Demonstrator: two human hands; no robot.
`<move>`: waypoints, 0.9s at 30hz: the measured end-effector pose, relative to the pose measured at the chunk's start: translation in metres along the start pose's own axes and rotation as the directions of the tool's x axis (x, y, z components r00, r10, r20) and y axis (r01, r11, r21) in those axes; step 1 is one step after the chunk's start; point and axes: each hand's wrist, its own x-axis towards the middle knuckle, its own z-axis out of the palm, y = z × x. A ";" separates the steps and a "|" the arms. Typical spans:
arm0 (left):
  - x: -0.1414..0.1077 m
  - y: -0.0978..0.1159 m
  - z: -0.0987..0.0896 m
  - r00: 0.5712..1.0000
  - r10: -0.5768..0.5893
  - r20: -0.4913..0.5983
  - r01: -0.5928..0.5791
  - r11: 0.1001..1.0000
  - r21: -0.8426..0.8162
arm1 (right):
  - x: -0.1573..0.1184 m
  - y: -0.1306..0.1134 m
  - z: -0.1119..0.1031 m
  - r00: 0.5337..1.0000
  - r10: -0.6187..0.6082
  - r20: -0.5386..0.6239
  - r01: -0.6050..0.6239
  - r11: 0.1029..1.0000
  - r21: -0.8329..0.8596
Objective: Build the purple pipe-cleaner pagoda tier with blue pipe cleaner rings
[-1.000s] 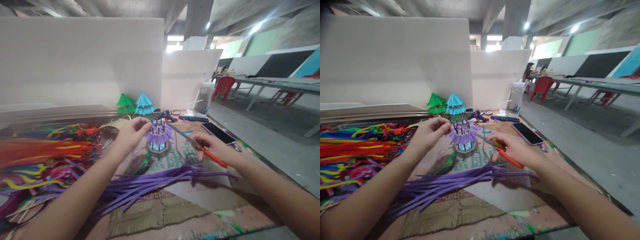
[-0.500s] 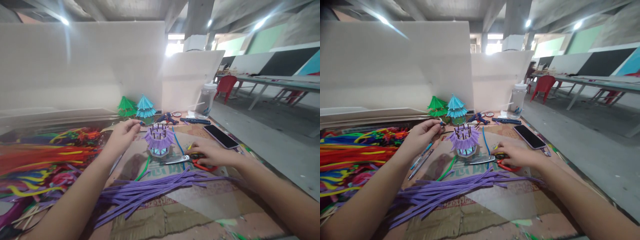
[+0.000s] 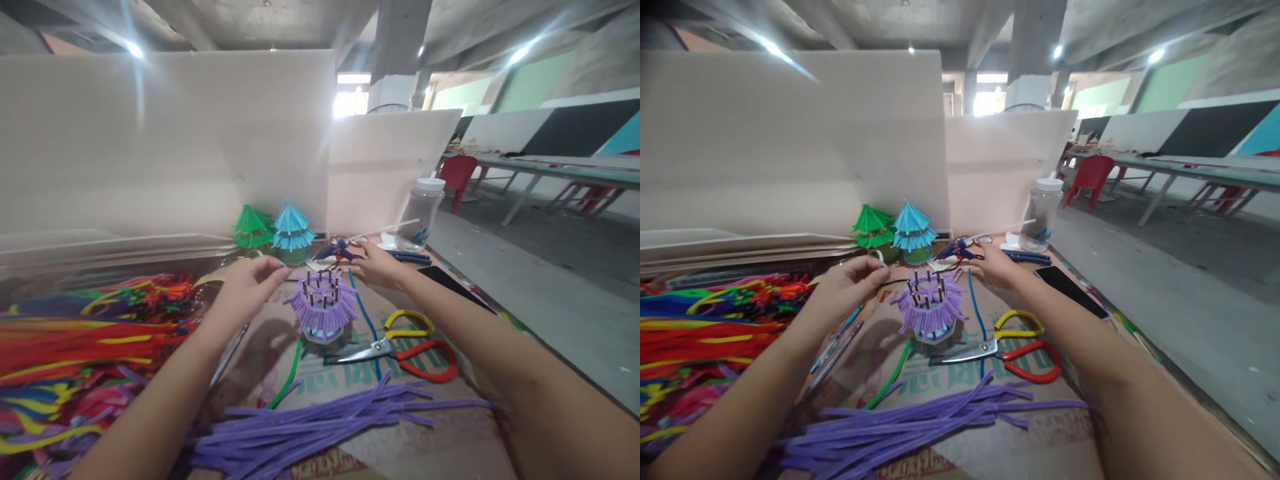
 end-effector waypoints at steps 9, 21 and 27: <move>-0.010 -0.019 0.010 0.945 0.080 0.316 -0.129 0.982 0.139 | 0.041 0.008 0.041 0.991 0.129 0.026 -0.131 0.989 0.075; -0.023 -0.013 0.021 0.881 0.229 0.414 -0.409 0.809 0.423 | 0.003 -0.013 -0.018 0.989 0.117 -0.090 -0.088 0.955 0.283; -0.032 -0.004 0.025 0.883 0.265 0.388 -0.440 0.754 0.487 | -0.033 -0.039 -0.042 0.994 0.009 -0.107 0.043 0.880 0.472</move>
